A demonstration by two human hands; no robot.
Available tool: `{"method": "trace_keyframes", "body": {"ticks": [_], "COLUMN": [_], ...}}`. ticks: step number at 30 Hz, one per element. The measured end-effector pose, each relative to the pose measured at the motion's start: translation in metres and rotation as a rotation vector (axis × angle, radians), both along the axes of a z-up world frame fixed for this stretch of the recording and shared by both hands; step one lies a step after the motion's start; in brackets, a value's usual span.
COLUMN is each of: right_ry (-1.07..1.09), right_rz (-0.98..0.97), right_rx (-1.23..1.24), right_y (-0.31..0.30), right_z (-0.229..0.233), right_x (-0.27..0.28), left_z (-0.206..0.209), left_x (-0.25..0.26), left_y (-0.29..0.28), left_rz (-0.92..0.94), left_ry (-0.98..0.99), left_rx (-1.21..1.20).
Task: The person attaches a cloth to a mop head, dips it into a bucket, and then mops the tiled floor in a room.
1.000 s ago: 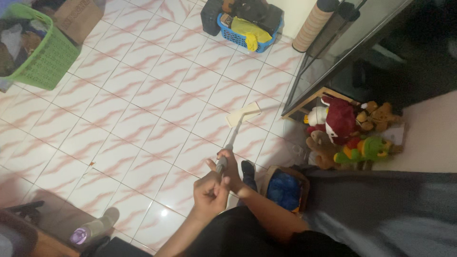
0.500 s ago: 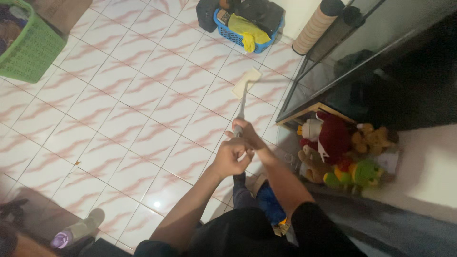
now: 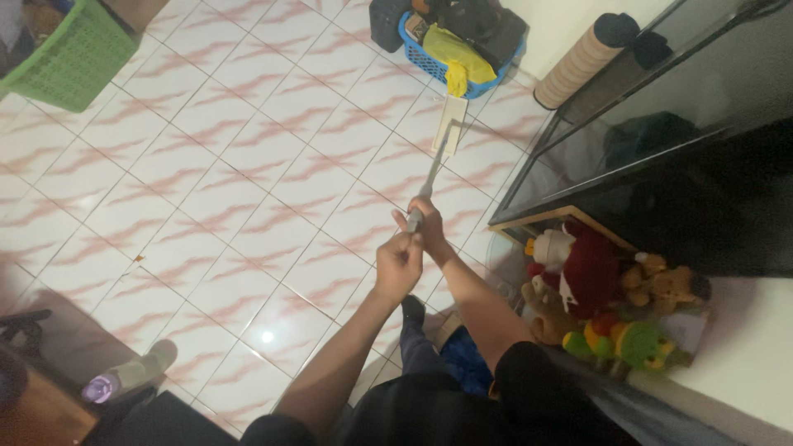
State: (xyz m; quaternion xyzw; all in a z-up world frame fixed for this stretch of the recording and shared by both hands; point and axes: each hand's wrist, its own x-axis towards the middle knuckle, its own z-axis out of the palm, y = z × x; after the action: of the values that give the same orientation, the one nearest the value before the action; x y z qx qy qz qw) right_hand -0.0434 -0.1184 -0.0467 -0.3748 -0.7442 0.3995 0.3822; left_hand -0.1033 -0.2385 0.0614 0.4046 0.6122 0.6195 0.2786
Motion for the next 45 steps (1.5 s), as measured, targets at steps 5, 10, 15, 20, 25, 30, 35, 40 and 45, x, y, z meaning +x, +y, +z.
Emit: {"method": "trace_keyframes", "body": {"ticks": [5,10,15,20,25,30,35,40,45], "right_ry": [-0.211,-0.25,-0.325,-0.327,-0.268,-0.117,-0.046,-0.134,-0.167], "right_rz": [0.336,0.409,0.495,0.519,0.288,0.234,0.309,0.193,0.245], "right_rx": [-0.066,-0.14,-0.05,-0.211,-0.18,-0.076,-0.333,0.02,-0.241], "right_y": [-0.037,-0.133,-0.268,-0.339,-0.321,-0.239,-0.127,-0.03,0.04], "right_z": [-0.006,0.025,0.099,0.164,0.141,0.058,-0.014,-0.045,-0.054], "right_x": [0.021,0.005,-0.025,-0.045,-0.06,-0.064,-0.062,-0.068,-0.074], "left_z": [0.046,0.107,0.149,0.168,0.135,0.076,0.017,-0.027,-0.053], "left_x": [-0.021,-0.054,-0.082,-0.102,-0.106,-0.103,-0.103,-0.107,-0.11], "left_y": [-0.061,-0.152,-0.277,-0.341,-0.317,-0.234,-0.133,-0.034,0.025], "left_rz": [-0.152,-0.373,-0.581,-0.577,-0.428,-0.285,-0.313,-0.276,-0.164], "left_ry": [0.311,0.312,0.35,0.181,0.098,0.167,0.179,0.215,0.185], "left_rx": [0.187,0.31,0.016,0.008,0.022,-0.002,-0.045,-0.009,-0.06]}}
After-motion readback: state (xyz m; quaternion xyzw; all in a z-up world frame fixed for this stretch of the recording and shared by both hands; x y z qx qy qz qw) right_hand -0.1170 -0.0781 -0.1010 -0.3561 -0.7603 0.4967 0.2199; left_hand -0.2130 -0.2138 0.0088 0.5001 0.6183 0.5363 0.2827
